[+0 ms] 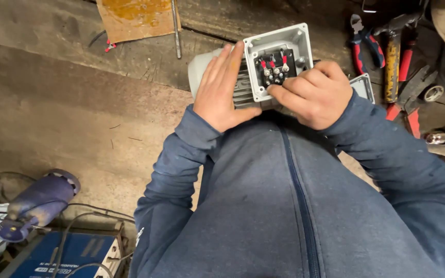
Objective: The person holds an electric motor and opens its terminal box cover. They then use a screwdriver to tighten the screws on the internal wiring terminals, securing the connections inside the box.
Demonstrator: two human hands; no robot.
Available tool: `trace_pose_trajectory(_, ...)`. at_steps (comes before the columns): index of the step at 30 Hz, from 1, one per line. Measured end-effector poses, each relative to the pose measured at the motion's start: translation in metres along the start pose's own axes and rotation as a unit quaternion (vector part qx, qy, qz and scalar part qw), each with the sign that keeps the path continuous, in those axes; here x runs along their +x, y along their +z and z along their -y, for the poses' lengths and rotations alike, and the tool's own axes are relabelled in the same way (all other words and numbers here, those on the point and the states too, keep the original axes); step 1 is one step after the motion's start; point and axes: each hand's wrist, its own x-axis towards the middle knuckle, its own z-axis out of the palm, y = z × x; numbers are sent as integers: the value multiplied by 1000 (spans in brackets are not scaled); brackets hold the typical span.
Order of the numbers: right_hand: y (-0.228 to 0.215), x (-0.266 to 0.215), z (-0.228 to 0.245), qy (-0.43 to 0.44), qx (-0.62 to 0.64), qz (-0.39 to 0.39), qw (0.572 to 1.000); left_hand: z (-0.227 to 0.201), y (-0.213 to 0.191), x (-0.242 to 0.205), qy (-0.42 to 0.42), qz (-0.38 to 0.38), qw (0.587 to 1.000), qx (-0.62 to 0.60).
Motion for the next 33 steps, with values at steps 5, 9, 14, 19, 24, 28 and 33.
trace_pose_trajectory(5, 3, -3, 3, 17, 34, 11, 999, -4, -8, 10, 13, 60, 997, -43)
trace_pose_trajectory(9, 3, -7, 7, 15, 43, 16, 999, -7, 0, 15, 31, 57, 997, -35)
trace_pose_trajectory(14, -1, -7, 6, 10, 45, 10, 999, -6, 0, 15, 35, 43, 997, -46)
trace_pose_trajectory(19, 6, -15, -11, 2, 111, -16, 994, -4, -1, 15, 39, 36, 998, -43)
trace_pose_trajectory(24, 44, -46, -38, 191, 281, -118, 933, -7, -4, 19, 23, 35, 998, -52)
trace_pose_trajectory(28, 73, -38, -38, 312, 682, -174, 638, -5, -6, 20, 26, 46, 997, -51)
trace_pose_trajectory(33, 73, -37, -35, 337, 695, -109, 625, -4, -9, 20, 19, 59, 996, -67)
